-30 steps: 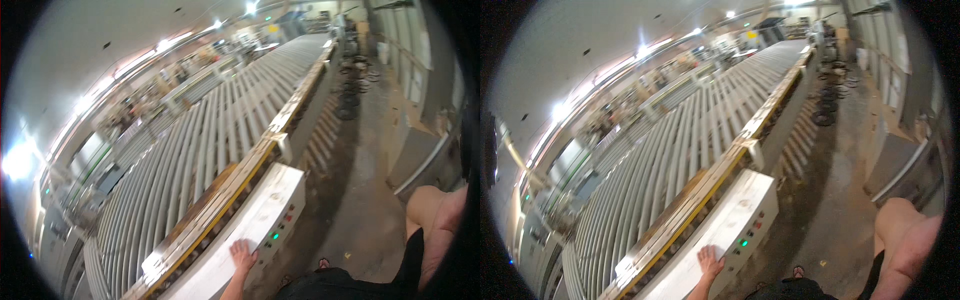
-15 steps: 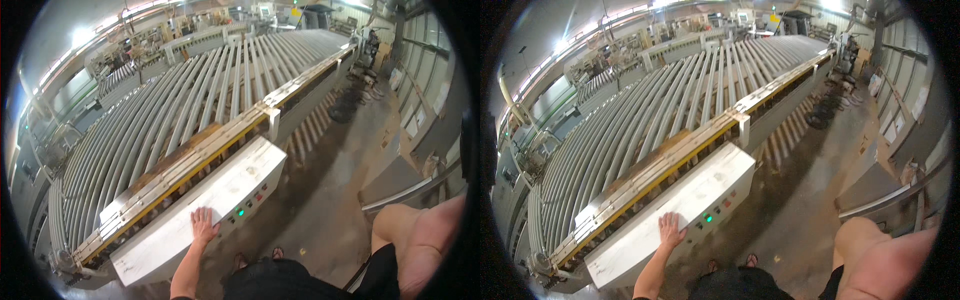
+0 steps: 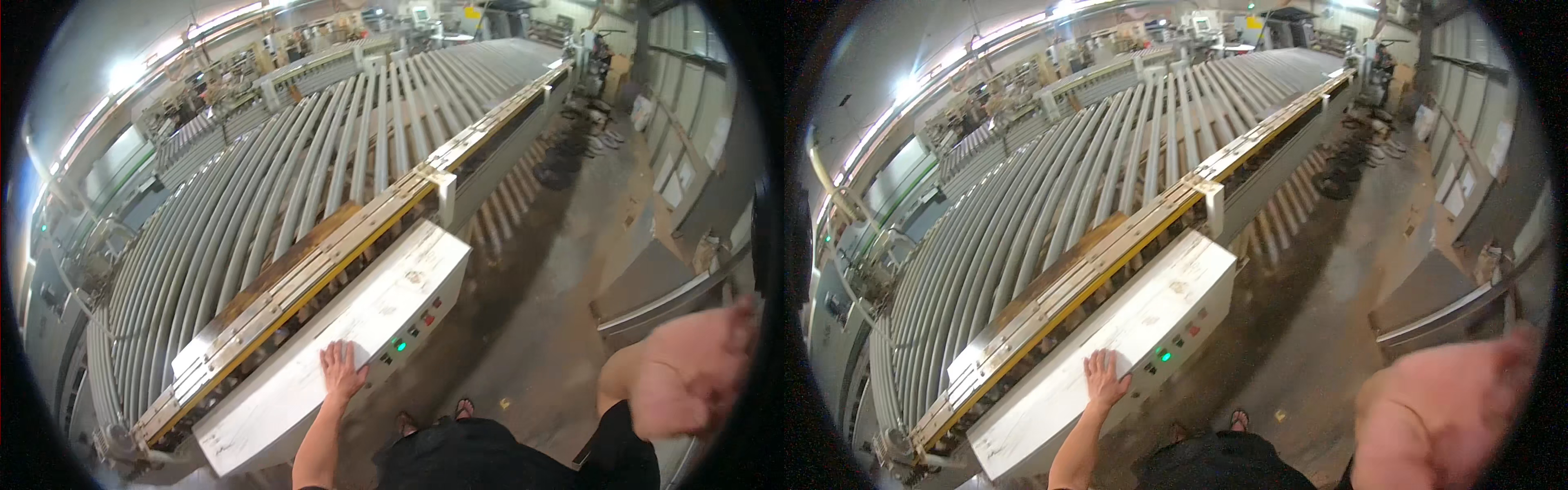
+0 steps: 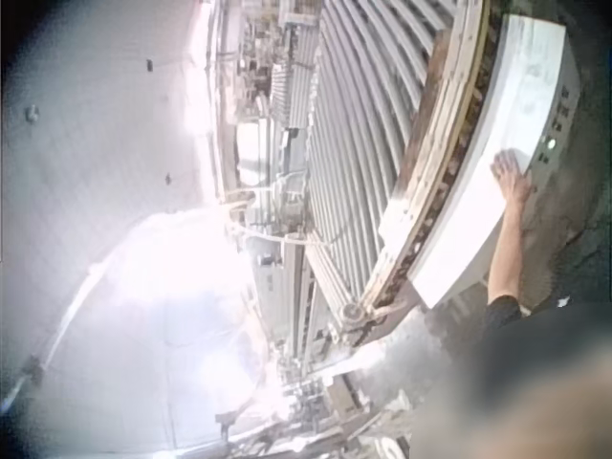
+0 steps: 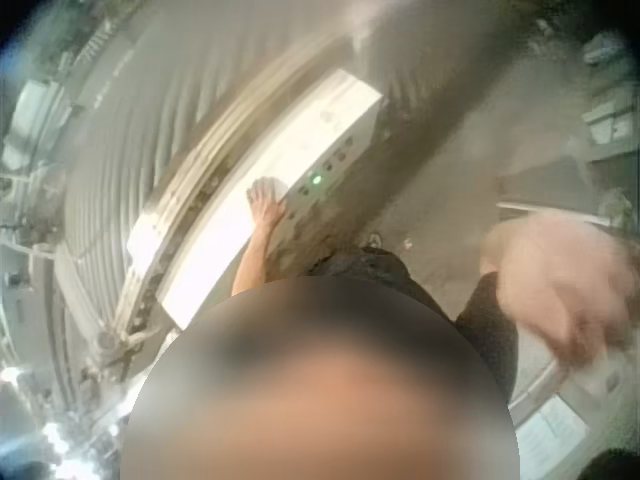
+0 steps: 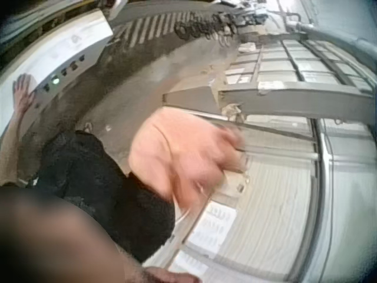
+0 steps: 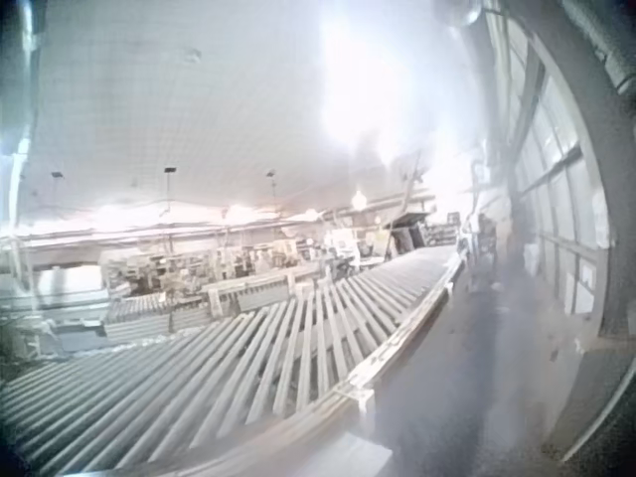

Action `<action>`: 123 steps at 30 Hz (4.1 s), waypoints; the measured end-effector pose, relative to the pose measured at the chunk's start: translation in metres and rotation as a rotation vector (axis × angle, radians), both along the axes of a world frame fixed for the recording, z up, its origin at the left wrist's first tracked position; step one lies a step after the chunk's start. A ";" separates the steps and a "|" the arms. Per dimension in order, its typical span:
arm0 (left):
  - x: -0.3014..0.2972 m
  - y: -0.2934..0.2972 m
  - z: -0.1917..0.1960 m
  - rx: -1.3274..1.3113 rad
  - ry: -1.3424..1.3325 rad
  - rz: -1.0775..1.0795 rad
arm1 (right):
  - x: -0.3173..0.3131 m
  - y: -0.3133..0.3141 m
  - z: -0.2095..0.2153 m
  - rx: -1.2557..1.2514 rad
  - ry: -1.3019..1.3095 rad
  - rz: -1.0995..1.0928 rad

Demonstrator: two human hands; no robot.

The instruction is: The recorder interacts with a control panel and monitors a large roller conveyor system in a manufacturing facility.

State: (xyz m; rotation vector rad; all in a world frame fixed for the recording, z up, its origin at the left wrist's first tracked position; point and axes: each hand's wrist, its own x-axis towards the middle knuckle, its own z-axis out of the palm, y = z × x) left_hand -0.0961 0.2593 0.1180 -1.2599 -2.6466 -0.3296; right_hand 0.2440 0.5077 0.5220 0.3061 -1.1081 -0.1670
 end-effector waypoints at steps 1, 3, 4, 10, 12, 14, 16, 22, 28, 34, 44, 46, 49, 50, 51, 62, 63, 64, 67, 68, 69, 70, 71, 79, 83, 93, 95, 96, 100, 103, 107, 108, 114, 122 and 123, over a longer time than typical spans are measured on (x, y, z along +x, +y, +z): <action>0.001 0.004 -0.002 0.013 0.001 -0.020 | 0.032 0.013 -0.046 -0.190 -0.194 -0.077; 0.002 0.016 -0.009 0.046 -0.017 -0.074 | 0.011 -0.017 -0.010 -0.416 -0.719 -0.450; -0.001 -0.018 -0.014 0.031 -0.024 0.004 | -0.021 0.006 -0.036 -0.408 -0.810 -0.215; 0.025 -0.025 0.041 -0.220 -0.174 0.041 | -0.024 0.042 -0.227 -0.925 -0.969 -0.186; 0.029 -0.019 0.049 -0.221 -0.156 0.019 | -0.003 0.035 -0.290 -1.085 -1.145 -0.256; 0.027 -0.021 0.041 -0.214 -0.138 0.007 | 0.014 0.023 -0.336 -1.197 -1.408 -0.298; 0.026 -0.019 0.042 -0.207 -0.120 -0.006 | 0.032 0.011 -0.375 -1.269 -1.555 -0.309; 0.033 -0.009 0.059 -0.257 -0.176 0.018 | 0.080 -0.002 -0.479 -1.465 -2.006 -0.177; 0.029 -0.013 0.046 -0.233 -0.168 0.006 | 0.115 -0.020 -0.566 -1.691 -1.935 0.164; 0.033 -0.013 0.056 -0.259 -0.184 0.033 | 0.143 -0.027 -0.663 -2.605 -1.376 0.576; 0.029 -0.010 0.054 -0.287 -0.215 0.054 | 0.123 -0.016 -0.600 -2.593 -1.468 0.522; 0.027 -0.011 0.051 -0.294 -0.219 0.063 | 0.117 -0.013 -0.601 -2.605 -1.466 0.511; 0.027 -0.014 0.046 -0.265 -0.223 0.062 | 0.115 -0.012 -0.610 -2.540 -1.522 0.484; 0.026 -0.013 0.047 -0.259 -0.223 0.055 | 0.114 -0.013 -0.606 -2.540 -1.524 0.485; 0.026 -0.011 0.046 -0.252 -0.224 0.047 | 0.114 -0.015 -0.603 -2.553 -1.525 0.483; 0.022 -0.013 0.038 -0.197 -0.151 0.028 | 0.117 -0.025 -0.599 -2.588 -1.470 0.602; 0.022 -0.013 0.038 -0.197 -0.150 0.027 | 0.116 -0.026 -0.596 -2.601 -1.442 0.596; 0.021 -0.013 0.036 -0.196 -0.150 0.029 | 0.114 -0.027 -0.594 -2.614 -1.415 0.590; 0.021 -0.015 0.034 -0.187 -0.137 0.026 | 0.115 -0.025 -0.597 -2.625 -1.451 0.557; 0.022 -0.014 0.037 -0.184 -0.147 0.027 | 0.115 -0.026 -0.599 -2.626 -1.451 0.557; 0.023 -0.013 0.040 -0.181 -0.156 0.029 | 0.114 -0.027 -0.601 -2.631 -1.440 0.556; 0.024 -0.013 0.043 -0.181 -0.156 0.029 | 0.114 -0.028 -0.602 -2.636 -1.429 0.555; 0.024 -0.012 0.046 -0.196 -0.160 0.030 | 0.115 -0.029 -0.604 -2.636 -1.429 0.555; 0.021 -0.013 0.041 -0.230 -0.142 0.030 | 0.116 -0.028 -0.610 -2.583 -1.436 0.678; 0.022 -0.012 0.043 -0.234 -0.162 0.035 | 0.113 -0.029 -0.601 -2.574 -1.430 0.663; 0.023 -0.011 0.043 -0.217 -0.162 0.037 | 0.111 -0.026 -0.588 -2.675 -1.522 0.596; 0.022 -0.012 0.041 -0.212 -0.158 0.034 | 0.115 -0.028 -0.601 -2.641 -1.518 0.581; 0.022 -0.012 0.040 -0.205 -0.150 0.033 | 0.116 -0.028 -0.605 -2.634 -1.501 0.607; 0.022 -0.012 0.040 -0.181 -0.151 0.026 | 0.119 -0.031 -0.610 -2.611 -1.408 0.711; 0.024 -0.012 0.044 -0.150 -0.159 0.020 | 0.120 -0.028 -0.612 -2.608 -1.480 0.703; 0.025 -0.012 0.044 -0.185 -0.169 0.030 | 0.118 -0.030 -0.605 -2.612 -1.401 0.697; 0.025 -0.012 0.043 -0.202 -0.174 0.033 | 0.116 -0.030 -0.603 -2.600 -1.432 0.677; 0.025 -0.012 0.044 -0.223 -0.180 0.034 | 0.122 -0.027 -0.625 -2.585 -1.429 0.769; 0.021 -0.014 0.038 -0.203 -0.149 0.032 | 0.108 -0.024 -0.602 -2.635 -1.483 0.620; 0.021 -0.014 0.039 -0.200 -0.146 0.029 | 0.111 -0.023 -0.611 -2.607 -1.512 0.640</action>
